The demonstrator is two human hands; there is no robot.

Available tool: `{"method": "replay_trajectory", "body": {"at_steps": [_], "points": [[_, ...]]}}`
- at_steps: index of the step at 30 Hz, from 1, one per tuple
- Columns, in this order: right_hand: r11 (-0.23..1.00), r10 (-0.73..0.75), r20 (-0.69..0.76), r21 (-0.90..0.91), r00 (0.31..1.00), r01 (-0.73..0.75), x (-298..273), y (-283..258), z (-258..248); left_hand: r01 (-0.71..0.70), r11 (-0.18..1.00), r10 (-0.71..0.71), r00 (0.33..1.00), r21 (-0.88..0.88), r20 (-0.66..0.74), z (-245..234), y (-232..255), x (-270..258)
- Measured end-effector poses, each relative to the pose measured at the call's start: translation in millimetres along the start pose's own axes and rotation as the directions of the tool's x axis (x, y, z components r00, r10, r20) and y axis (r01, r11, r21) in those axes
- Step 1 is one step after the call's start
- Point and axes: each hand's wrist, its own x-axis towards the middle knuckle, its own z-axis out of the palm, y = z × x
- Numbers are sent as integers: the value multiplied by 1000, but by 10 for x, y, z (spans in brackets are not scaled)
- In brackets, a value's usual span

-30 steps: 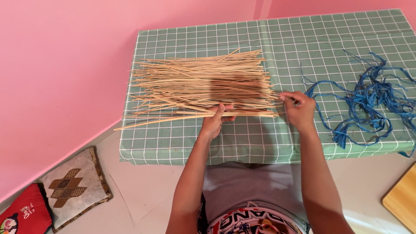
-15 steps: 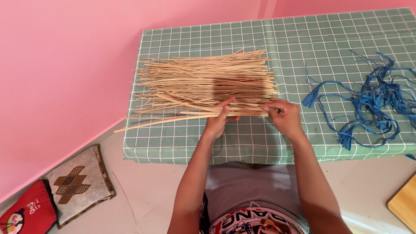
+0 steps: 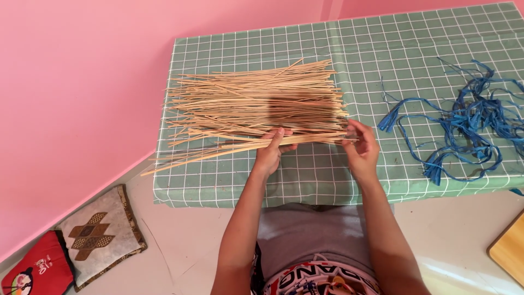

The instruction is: Sorting bamboo sticks into bundles and tying them with blue plastic strips on a table.

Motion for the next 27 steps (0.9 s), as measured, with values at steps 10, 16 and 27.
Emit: {"method": "replay_trajectory", "body": {"at_steps": [10,16,27], "points": [[993,91,-39,82,995,-87,-116,235,11,5,1000,-5,1000,-19,1,-6,31,13],[978,139,-110,171,984,-119,-98,149,34,2,1000,-2,1000,-23,6,-37,-8,43],[979,67,-119,197,991,-42,-165,370,-54,-1,1000,1,1000,-5,8,-39,-28,24]]}}
